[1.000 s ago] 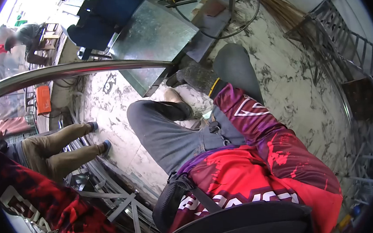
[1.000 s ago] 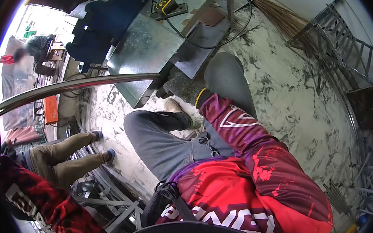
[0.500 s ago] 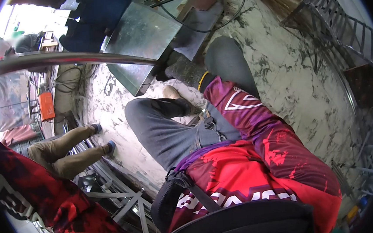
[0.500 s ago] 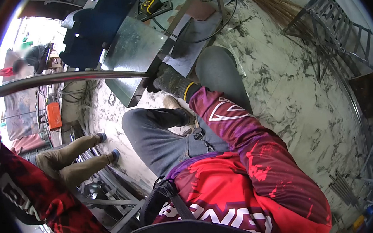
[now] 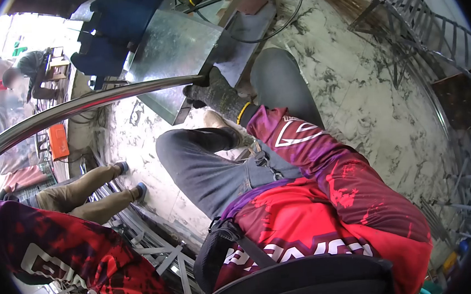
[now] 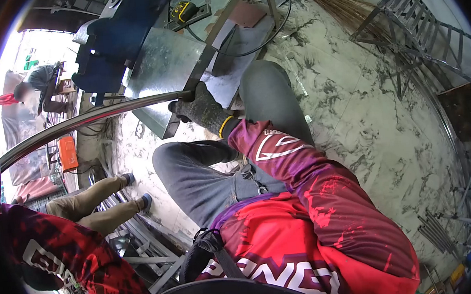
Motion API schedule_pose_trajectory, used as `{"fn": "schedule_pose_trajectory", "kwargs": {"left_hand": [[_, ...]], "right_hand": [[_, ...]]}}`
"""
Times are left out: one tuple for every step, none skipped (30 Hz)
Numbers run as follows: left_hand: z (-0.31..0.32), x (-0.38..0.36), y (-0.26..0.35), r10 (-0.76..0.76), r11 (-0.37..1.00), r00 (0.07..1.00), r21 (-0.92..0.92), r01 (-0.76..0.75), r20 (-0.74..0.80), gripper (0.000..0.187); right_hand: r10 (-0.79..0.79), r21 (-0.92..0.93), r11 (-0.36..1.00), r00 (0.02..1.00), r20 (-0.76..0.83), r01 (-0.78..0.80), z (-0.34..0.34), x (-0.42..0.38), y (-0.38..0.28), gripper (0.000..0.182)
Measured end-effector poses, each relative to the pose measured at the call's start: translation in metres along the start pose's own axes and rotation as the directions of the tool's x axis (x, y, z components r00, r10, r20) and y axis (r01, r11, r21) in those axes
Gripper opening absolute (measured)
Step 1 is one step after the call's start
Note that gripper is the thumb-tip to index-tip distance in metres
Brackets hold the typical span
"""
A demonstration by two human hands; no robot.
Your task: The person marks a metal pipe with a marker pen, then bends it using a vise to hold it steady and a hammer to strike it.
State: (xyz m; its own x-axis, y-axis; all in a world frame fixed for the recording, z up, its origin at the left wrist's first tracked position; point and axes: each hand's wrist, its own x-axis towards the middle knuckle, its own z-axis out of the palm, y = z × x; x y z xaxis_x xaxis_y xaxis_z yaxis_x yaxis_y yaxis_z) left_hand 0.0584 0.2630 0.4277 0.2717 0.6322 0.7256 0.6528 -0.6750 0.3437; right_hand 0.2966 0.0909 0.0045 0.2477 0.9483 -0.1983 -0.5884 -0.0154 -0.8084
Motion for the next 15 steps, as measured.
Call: {"fn": "schedule_pose_trajectory", "kwargs": {"left_hand": [[0.001,0.001,0.001,0.004,1.000,1.000,-0.005,-0.004,0.007,0.018],[0.003,0.003,0.001,0.012,1.000,1.000,-0.006,-0.012,0.011,0.018],[0.005,0.003,0.002,0.017,1.000,1.000,-0.004,-0.017,0.016,0.018],[0.008,0.005,0.003,0.021,1.000,1.000,-0.008,-0.021,0.022,0.018],[0.009,0.006,0.003,0.026,1.000,0.999,-0.006,-0.026,0.021,0.018],[0.011,0.008,0.003,0.028,1.000,0.999,-0.002,-0.028,0.027,0.018],[0.012,0.010,0.003,0.032,0.999,0.999,0.003,-0.032,0.030,0.018],[0.011,0.011,0.003,0.037,0.999,0.999,0.010,-0.037,0.033,0.018],[0.016,0.017,0.002,0.031,0.999,0.999,0.015,-0.031,0.038,0.018],[0.018,0.019,0.004,0.033,0.999,0.999,0.010,-0.033,0.039,0.018],[0.012,0.013,0.005,0.039,0.999,0.999,0.011,-0.039,0.035,0.018],[0.014,0.015,0.006,0.041,0.999,0.998,0.011,-0.041,0.040,0.018],[0.015,0.017,0.005,0.043,0.999,0.998,0.007,-0.044,0.039,0.018],[0.018,0.018,0.006,0.046,0.999,0.998,0.003,-0.046,0.040,0.019],[0.020,0.020,0.006,0.050,0.999,0.998,-0.006,-0.050,0.041,0.019]], "right_hand": [[-0.001,-0.001,1.000,1.000,0.000,0.001,0.003,-0.003,-0.005,0.059],[0.023,-0.047,0.999,0.999,-0.029,-0.024,0.005,-0.007,-0.016,0.059],[0.046,-0.091,0.995,0.997,-0.058,-0.051,0.006,-0.009,-0.022,0.058],[0.046,-0.090,0.995,0.997,-0.058,-0.051,0.007,-0.008,-0.019,0.058],[0.006,-0.154,0.988,0.995,-0.096,-0.020,0.008,-0.004,-0.014,0.057],[-0.036,-0.216,0.976,0.991,-0.132,0.006,0.010,-0.001,-0.009,0.056],[-0.035,-0.211,0.978,0.990,-0.134,0.006,0.009,0.000,-0.006,0.056],[-0.016,-0.189,0.982,0.990,-0.142,-0.012,0.009,0.001,-0.003,0.055],[0.002,-0.166,0.986,0.988,-0.152,-0.027,0.008,0.003,0.000,0.053],[-0.003,-0.158,0.987,0.987,-0.161,-0.023,0.007,0.005,0.005,0.053],[-0.078,-0.230,0.972,0.984,-0.163,0.038,0.009,0.005,0.005,0.053],[-0.148,-0.303,0.948,0.976,-0.159,0.095,0.009,0.006,0.006,0.053],[-0.149,-0.303,0.948,0.975,-0.163,0.095,0.007,0.006,0.007,0.053],[-0.072,-0.259,0.965,0.986,-0.149,0.031,0.007,0.002,-0.001,0.055],[0.007,-0.221,0.975,0.992,-0.128,-0.035,0.007,-0.002,-0.008,0.056]]}}
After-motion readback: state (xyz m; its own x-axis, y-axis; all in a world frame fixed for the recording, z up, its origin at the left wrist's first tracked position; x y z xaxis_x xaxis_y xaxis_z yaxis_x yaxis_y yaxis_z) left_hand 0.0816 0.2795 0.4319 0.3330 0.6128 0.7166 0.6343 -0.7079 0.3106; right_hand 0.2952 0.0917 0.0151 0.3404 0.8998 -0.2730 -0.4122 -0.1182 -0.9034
